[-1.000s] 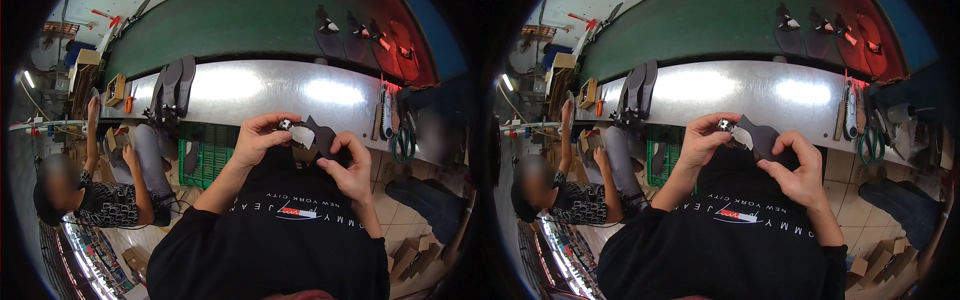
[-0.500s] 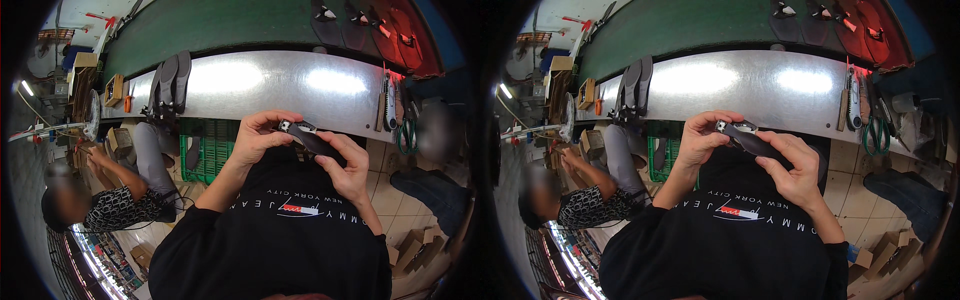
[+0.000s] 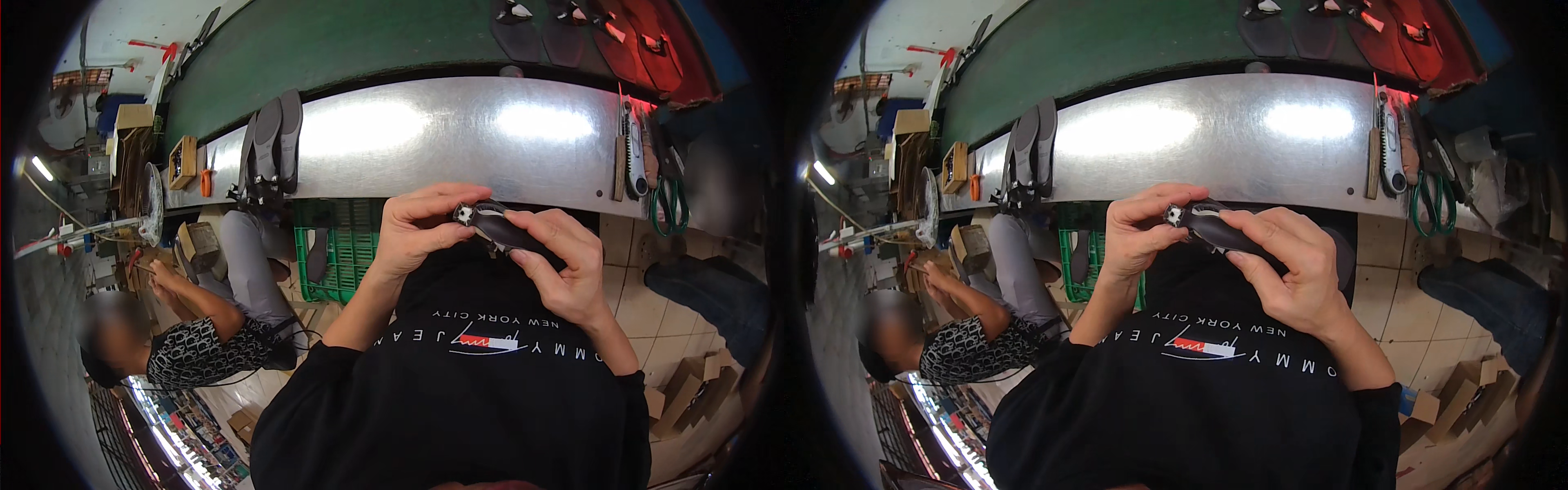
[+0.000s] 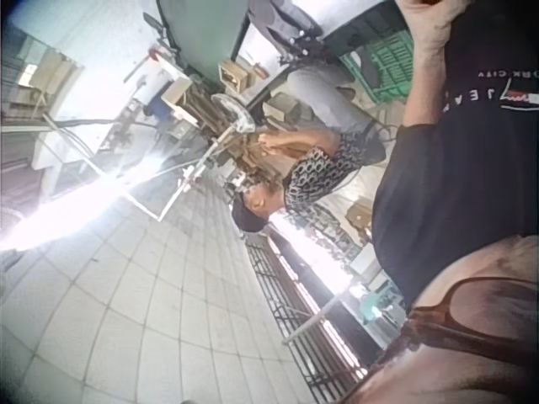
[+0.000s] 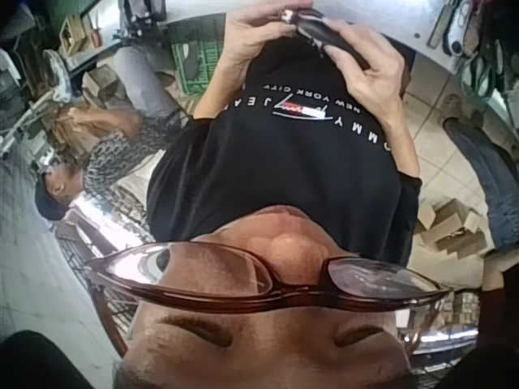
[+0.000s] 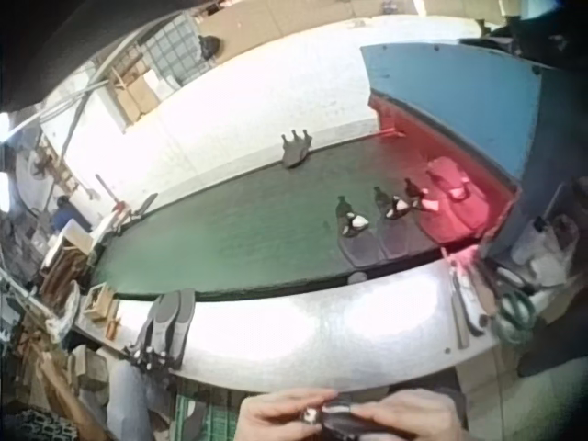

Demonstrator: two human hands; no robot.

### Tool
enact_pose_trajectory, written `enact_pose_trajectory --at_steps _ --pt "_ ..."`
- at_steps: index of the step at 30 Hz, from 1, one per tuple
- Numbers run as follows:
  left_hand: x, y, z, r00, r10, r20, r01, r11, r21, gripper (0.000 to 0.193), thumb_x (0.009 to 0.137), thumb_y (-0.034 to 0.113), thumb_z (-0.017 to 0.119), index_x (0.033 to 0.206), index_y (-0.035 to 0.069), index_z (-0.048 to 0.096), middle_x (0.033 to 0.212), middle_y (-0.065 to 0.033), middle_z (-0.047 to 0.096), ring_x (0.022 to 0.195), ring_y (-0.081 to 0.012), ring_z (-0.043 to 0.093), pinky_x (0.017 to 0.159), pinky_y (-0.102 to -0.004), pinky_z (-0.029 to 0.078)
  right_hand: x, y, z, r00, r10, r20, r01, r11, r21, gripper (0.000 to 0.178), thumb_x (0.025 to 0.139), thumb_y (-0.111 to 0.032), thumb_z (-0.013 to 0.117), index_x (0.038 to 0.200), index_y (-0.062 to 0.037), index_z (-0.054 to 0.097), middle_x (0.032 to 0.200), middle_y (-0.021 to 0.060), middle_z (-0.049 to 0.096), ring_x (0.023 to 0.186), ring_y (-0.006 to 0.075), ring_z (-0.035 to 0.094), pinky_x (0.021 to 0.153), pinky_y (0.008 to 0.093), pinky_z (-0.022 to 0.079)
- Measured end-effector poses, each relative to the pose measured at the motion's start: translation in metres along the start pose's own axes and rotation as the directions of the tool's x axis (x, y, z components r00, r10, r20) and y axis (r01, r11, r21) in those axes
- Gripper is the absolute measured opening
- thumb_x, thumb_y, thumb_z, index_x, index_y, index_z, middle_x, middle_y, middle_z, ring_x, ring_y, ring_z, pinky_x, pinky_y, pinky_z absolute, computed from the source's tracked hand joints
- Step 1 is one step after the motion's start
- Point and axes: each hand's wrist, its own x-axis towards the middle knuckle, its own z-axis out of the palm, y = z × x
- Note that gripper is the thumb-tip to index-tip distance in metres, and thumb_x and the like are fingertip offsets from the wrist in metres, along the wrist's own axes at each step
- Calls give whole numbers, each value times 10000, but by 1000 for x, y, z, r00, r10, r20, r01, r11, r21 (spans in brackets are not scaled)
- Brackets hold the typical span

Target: Manually assemble and align shoe upper and sole components at a production workbench.

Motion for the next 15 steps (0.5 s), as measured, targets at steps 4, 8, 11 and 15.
enact_pose_trajectory --at_steps 4,8,11,15 --pt "0 -1 1 990 102 94 -109 992 65 386 746 -102 649 1126 -34 666 1241 -222 598 1089 -252 620 902 -294 496 3 -3 -3 998 -58 24 60 994 -89 359 698 -17 710 1055 -12 676 842 122 653 738 267 635 671 333 483" --pt "1 -10 -2 975 158 153 -174 980 96 403 746 -112 604 1137 -32 661 1266 -239 580 1126 -256 602 909 -297 490 3 -2 -5 993 -120 18 121 978 -171 353 682 -38 725 1032 -22 679 836 114 651 726 269 629 645 345 473" --pt "0 -9 -2 980 110 167 -128 987 96 418 745 -119 565 1142 -28 660 1295 -245 560 1142 -254 595 915 -286 479 1 -3 -5 994 -106 43 112 968 -225 370 690 -22 711 1058 -18 676 846 117 650 747 264 629 674 342 475" --pt "0 -10 1 969 123 213 -160 973 168 423 754 -123 543 1149 -25 656 1318 -229 550 1150 -231 588 904 -259 469 0 -1 -3 991 -128 48 137 946 -295 363 699 -54 713 1058 -30 668 820 97 631 724 266 616 662 358 466"
